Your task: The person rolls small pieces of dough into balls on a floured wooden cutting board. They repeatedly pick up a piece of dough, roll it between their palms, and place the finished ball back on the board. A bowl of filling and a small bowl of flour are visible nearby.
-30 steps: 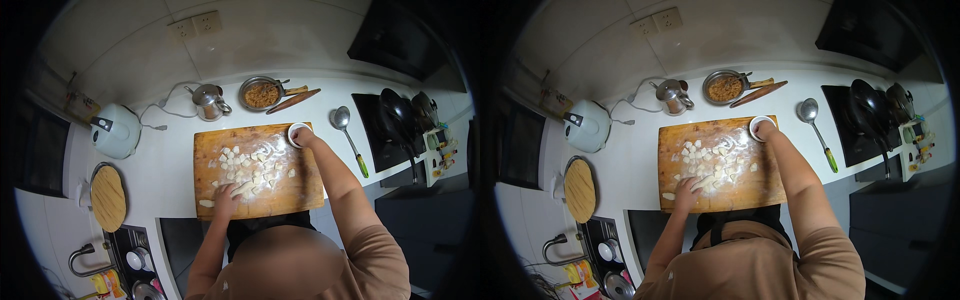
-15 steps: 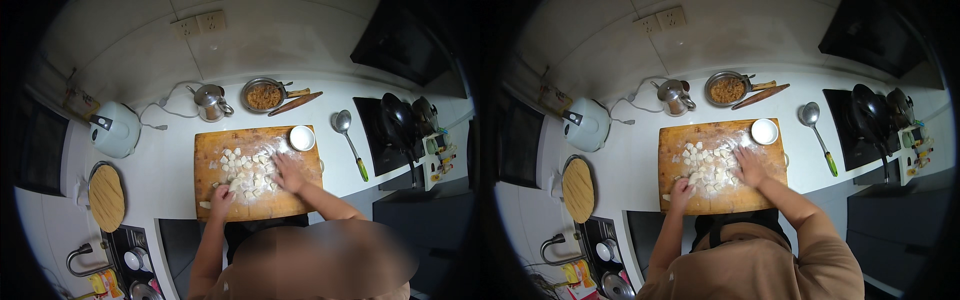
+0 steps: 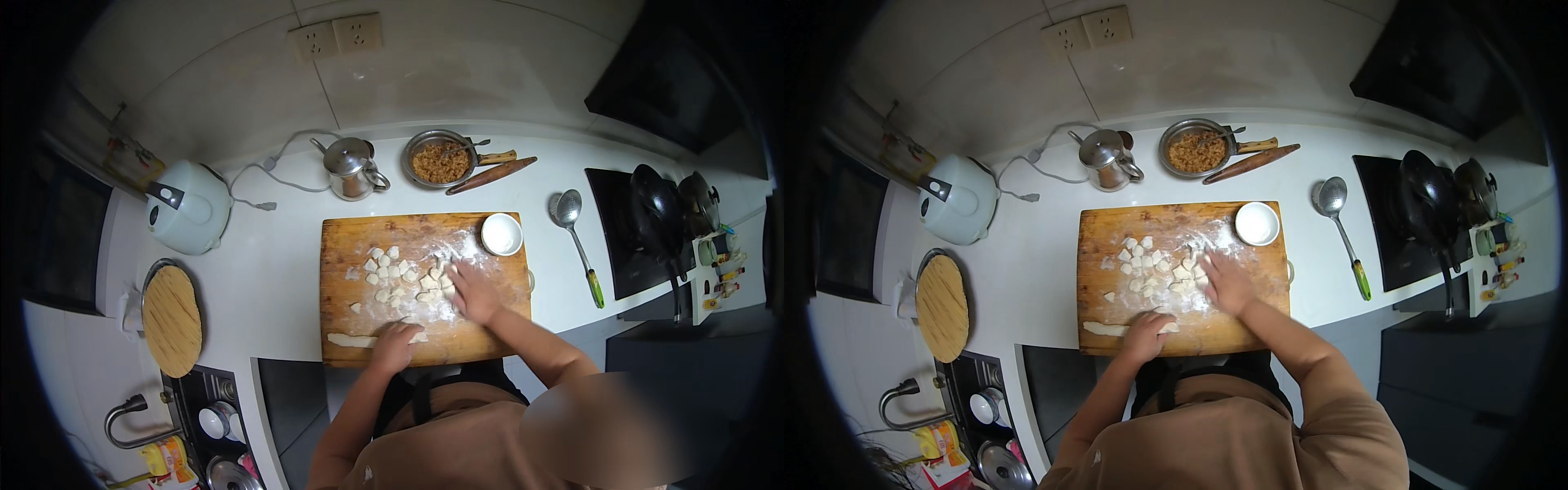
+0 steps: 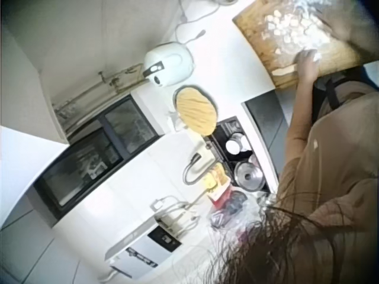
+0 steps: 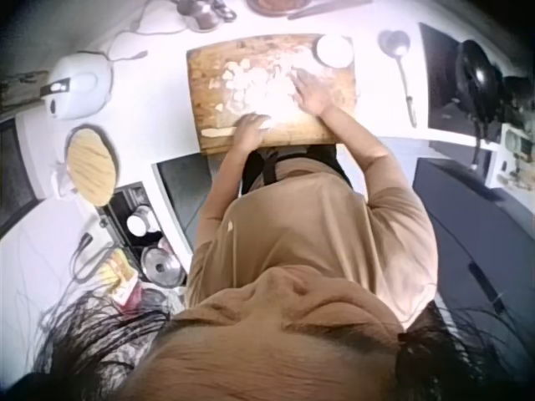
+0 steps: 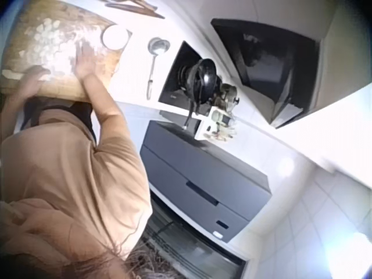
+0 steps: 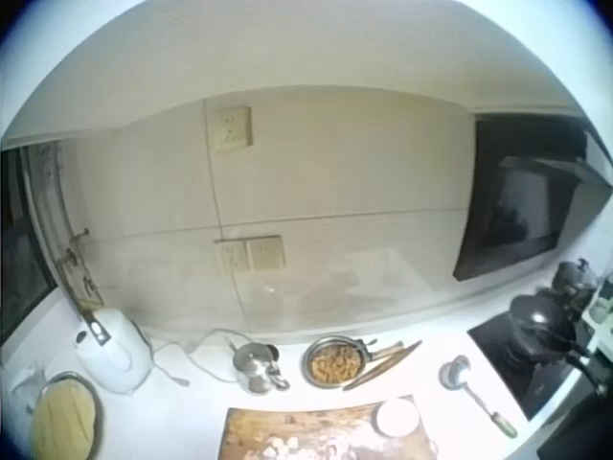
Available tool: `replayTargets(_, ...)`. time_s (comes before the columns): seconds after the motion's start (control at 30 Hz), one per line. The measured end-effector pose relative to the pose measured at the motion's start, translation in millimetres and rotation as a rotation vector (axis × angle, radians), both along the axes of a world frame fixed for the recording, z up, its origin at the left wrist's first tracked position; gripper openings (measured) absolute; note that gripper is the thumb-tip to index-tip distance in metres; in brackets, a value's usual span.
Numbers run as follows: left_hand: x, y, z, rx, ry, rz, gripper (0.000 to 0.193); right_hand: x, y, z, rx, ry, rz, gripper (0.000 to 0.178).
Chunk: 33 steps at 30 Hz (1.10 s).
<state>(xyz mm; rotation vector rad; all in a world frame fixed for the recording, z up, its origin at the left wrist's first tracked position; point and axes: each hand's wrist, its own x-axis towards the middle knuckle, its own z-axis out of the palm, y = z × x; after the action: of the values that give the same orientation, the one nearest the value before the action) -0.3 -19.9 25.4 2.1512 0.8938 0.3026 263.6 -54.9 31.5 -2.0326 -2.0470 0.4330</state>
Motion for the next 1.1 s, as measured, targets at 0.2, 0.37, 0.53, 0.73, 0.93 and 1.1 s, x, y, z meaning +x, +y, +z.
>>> replayTargets(0.2, 1, -2, 6, 0.191, 0.026, 0.204, 0.044, -62, 10, -4, 0.009, 0.002, 0.233, 0.060)
replayTargets(0.37, -4, 34, 15, 0.352, 0.384, 0.392, 0.063, -26, 53, 7, -0.039, -0.142, 0.047, 0.058)
replayTargets(0.53, 16, 50, -11, 0.182, 0.305, 0.332, 0.072, -25, -1, -1, -0.060, -0.029, 0.068, 0.071)
replayTargets(0.73, 38, 51, -6, 0.265, 0.308, 0.270, 0.072, -9, 32, 6, 0.119, 0.131, -0.299, 0.071)
replayTargets(0.93, 21, 51, -9, 0.187, 0.258, 0.191, 0.079, -1, 40, -21, -0.013, 0.226, -0.189, 0.070)
replayTargets(1.1, 0, 77, -9, 0.284, 0.405, 0.235, 0.076, -7, -2, 8, -0.084, 0.243, -0.056, 0.067)
